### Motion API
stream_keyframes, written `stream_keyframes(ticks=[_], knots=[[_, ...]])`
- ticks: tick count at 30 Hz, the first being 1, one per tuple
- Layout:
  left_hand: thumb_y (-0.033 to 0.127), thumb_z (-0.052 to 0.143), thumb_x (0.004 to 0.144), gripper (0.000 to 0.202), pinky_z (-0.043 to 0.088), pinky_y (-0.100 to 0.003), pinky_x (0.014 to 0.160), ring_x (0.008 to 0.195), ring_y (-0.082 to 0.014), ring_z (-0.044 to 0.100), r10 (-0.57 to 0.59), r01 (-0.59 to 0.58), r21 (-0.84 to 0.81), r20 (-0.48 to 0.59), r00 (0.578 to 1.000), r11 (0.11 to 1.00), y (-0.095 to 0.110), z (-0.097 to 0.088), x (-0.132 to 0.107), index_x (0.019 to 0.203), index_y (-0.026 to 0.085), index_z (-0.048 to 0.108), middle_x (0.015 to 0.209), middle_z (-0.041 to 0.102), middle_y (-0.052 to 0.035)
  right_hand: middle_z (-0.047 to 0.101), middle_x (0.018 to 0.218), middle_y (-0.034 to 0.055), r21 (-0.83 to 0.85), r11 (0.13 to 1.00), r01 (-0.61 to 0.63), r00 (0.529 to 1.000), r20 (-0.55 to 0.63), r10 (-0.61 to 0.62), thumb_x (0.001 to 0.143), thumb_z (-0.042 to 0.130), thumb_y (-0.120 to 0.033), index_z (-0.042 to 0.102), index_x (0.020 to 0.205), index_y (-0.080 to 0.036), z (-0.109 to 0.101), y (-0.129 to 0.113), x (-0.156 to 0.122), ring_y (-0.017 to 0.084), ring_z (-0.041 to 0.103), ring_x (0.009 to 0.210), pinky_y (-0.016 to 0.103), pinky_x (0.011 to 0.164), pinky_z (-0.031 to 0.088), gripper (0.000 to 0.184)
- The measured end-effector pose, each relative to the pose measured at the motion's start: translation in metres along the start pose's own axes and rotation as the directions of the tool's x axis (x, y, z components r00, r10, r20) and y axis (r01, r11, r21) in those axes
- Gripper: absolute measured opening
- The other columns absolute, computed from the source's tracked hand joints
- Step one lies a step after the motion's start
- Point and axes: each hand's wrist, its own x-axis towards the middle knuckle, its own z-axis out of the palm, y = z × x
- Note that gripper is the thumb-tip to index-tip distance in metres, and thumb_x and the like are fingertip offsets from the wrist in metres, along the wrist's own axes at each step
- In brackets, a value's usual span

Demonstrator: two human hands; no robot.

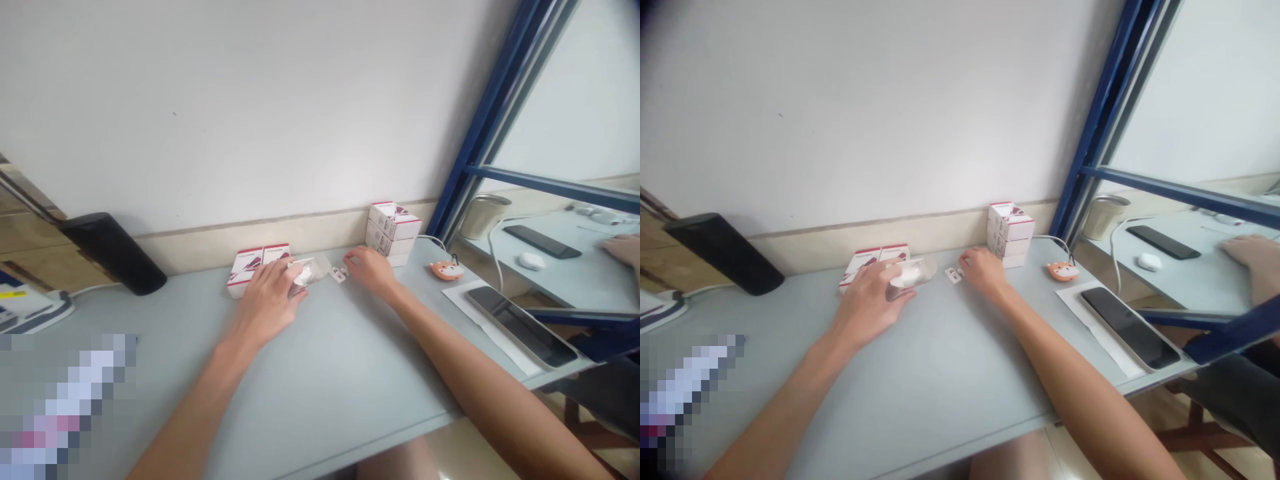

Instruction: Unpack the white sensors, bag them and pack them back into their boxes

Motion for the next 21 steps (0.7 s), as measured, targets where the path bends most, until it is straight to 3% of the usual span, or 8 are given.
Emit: stream_keyframes(ticks=[3, 6, 8, 10, 12, 14, 17, 21], knots=[[0.018, 0.075, 0.088, 0.045, 0.054, -0.049, 0.098, 0.120, -0.0311, 0.068, 0.014, -0.014, 0.010, -0.002, 1.000, 1.000, 0.000, 0.000, 0.000, 0.125, 0.026, 0.051, 0.127, 0.070, -0.0119, 0.075, 0.108, 0.0076, 0.098, 0.993, 0.068, 0.982, -0.181, -0.049, 0.105, 0.049, -0.033, 0.073, 0.105, -0.022, -0.014, -0.012, -0.002, 0.023, 0.068, 0.100, 0.035, 0.085, 0.050, 0.026], [0.016, 0.074, 0.088, 0.049, 0.054, -0.048, 0.096, 0.119, -0.0316, 0.069, 0.046, -0.046, 0.020, -0.018, 0.999, 0.999, 0.002, -0.001, 0.000, 0.129, 0.025, 0.049, 0.126, 0.070, -0.0132, 0.072, 0.096, 0.0064, 0.233, 0.918, 0.321, 0.874, -0.446, -0.193, 0.105, 0.051, -0.033, 0.071, 0.103, -0.022, -0.030, -0.029, -0.009, 0.021, 0.066, 0.090, 0.035, 0.084, 0.052, 0.023], [0.015, 0.074, 0.088, 0.051, 0.055, -0.047, 0.094, 0.117, -0.0322, 0.069, 0.078, -0.077, 0.023, -0.018, 0.997, 0.997, 0.004, -0.001, 0.001, 0.131, 0.024, 0.048, 0.126, 0.069, -0.0143, 0.070, 0.093, 0.0062, 0.211, 0.857, 0.470, 0.815, -0.476, -0.330, 0.103, 0.055, -0.031, 0.072, 0.098, -0.023, -0.037, -0.040, -0.015, 0.022, 0.063, 0.088, 0.036, 0.083, 0.052, 0.019], [0.014, 0.072, 0.088, 0.052, 0.055, -0.048, 0.094, 0.116, -0.0326, 0.069, 0.085, -0.084, 0.032, -0.017, 0.996, 0.996, 0.007, -0.002, 0.002, 0.132, 0.024, 0.046, 0.126, 0.069, -0.0149, 0.069, 0.095, 0.0069, 0.132, 0.836, 0.533, 0.800, -0.402, -0.446, 0.101, 0.059, -0.030, 0.074, 0.096, -0.024, -0.037, -0.048, -0.021, 0.023, 0.061, 0.089, 0.038, 0.082, 0.051, 0.017], [0.014, 0.071, 0.089, 0.051, 0.055, -0.048, 0.094, 0.117, -0.0330, 0.069, 0.084, -0.083, 0.052, -0.020, 0.996, 0.995, 0.010, -0.003, 0.003, 0.132, 0.025, 0.046, 0.126, 0.069, -0.0149, 0.069, 0.098, 0.0076, 0.065, 0.846, 0.528, 0.815, -0.320, -0.484, 0.100, 0.061, -0.029, 0.077, 0.097, -0.025, -0.031, -0.052, -0.024, 0.024, 0.059, 0.091, 0.039, 0.081, 0.051, 0.017], [0.014, 0.068, 0.091, 0.047, 0.054, -0.048, 0.093, 0.118, -0.0333, 0.069, 0.097, -0.095, 0.078, -0.023, 0.995, 0.992, 0.013, -0.005, 0.004, 0.130, 0.025, 0.046, 0.125, 0.069, -0.0147, 0.068, 0.102, 0.0082, 0.065, 0.875, 0.480, 0.851, -0.279, -0.446, 0.100, 0.063, -0.031, 0.078, 0.098, -0.025, -0.023, -0.054, -0.025, 0.024, 0.058, 0.093, 0.040, 0.082, 0.052, 0.017], [0.014, 0.066, 0.093, 0.042, 0.055, -0.048, 0.093, 0.117, -0.0330, 0.069, 0.134, -0.131, 0.098, -0.017, 0.991, 0.986, 0.017, -0.005, 0.005, 0.128, 0.025, 0.046, 0.124, 0.069, -0.0149, 0.067, 0.112, 0.0087, 0.191, 0.898, 0.397, 0.903, -0.257, -0.345, 0.097, 0.071, -0.036, 0.080, 0.098, -0.027, -0.009, -0.054, -0.025, 0.026, 0.057, 0.102, 0.043, 0.090, 0.053, 0.013], [0.012, 0.067, 0.092, 0.046, 0.056, -0.046, 0.094, 0.112, -0.0300, 0.070, 0.138, -0.136, 0.053, -0.041, 0.990, 0.989, 0.019, -0.004, 0.004, 0.131, 0.027, 0.046, 0.122, 0.069, -0.0128, 0.067, 0.119, 0.0082, 0.392, 0.862, 0.321, 0.941, -0.235, -0.244, 0.091, 0.078, -0.035, 0.081, 0.093, -0.028, 0.003, -0.053, -0.024, 0.028, 0.053, 0.114, 0.049, 0.104, 0.049, 0.008]])
